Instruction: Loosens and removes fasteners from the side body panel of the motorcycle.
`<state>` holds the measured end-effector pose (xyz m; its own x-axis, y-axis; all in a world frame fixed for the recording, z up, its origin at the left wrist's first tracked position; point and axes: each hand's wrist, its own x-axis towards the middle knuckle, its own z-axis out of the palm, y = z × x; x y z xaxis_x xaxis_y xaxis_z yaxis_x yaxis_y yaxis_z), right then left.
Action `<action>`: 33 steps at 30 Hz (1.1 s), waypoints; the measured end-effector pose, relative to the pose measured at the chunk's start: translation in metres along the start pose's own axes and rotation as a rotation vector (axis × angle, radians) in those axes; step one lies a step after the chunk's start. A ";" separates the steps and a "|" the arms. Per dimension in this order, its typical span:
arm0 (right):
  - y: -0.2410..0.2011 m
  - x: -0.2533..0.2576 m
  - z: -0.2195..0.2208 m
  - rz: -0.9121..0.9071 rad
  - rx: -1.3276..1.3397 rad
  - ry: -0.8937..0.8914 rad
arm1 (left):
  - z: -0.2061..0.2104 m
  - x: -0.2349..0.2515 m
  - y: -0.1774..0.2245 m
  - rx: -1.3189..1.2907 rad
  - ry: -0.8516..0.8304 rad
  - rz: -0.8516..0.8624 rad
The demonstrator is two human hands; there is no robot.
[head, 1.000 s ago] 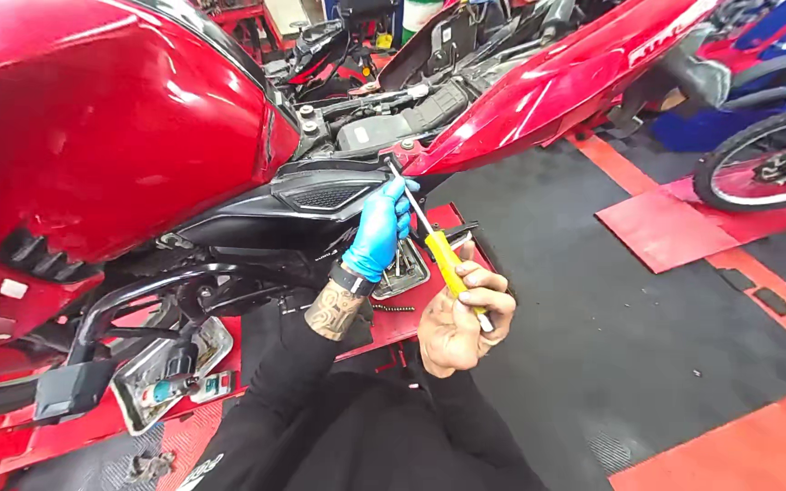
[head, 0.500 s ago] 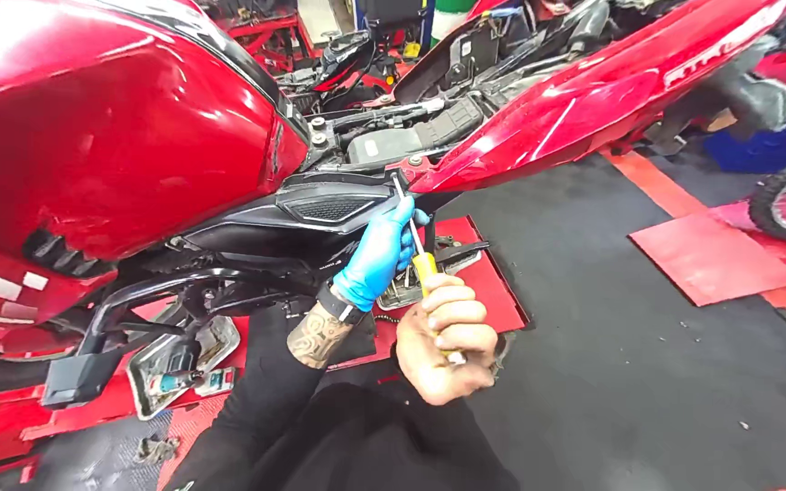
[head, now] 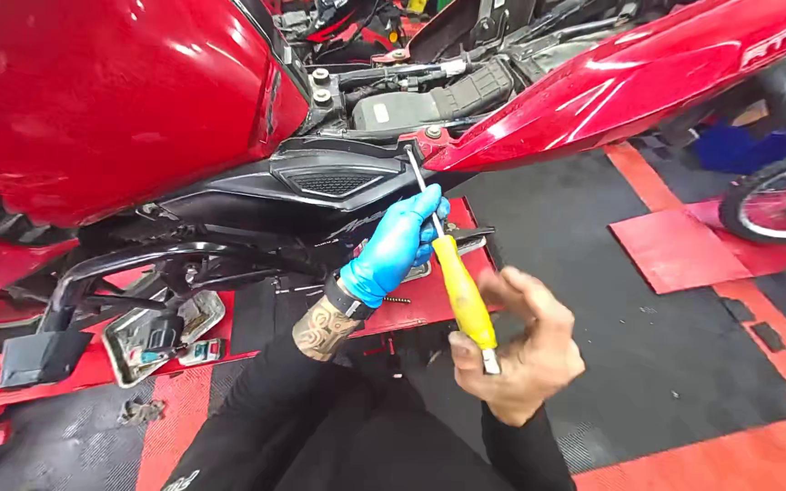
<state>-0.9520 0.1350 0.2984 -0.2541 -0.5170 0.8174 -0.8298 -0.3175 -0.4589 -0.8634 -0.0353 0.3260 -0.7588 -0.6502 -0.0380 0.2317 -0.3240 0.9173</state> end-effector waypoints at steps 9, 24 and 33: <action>-0.057 -0.022 0.016 0.001 -0.468 -0.030 | -0.013 -0.012 -0.009 -0.028 -0.026 0.004; -0.071 -0.021 0.026 0.553 -0.368 -0.085 | -0.026 -0.008 -0.023 -0.344 -0.380 -0.040; -0.066 -0.018 0.027 0.040 -0.692 0.028 | -0.026 -0.009 -0.010 -0.123 -0.173 -0.025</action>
<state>-0.8795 0.1439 0.3045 -0.2961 -0.4939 0.8176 -0.9432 0.2859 -0.1690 -0.8435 -0.0440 0.3069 -0.8561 -0.5166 0.0179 0.2757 -0.4271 0.8611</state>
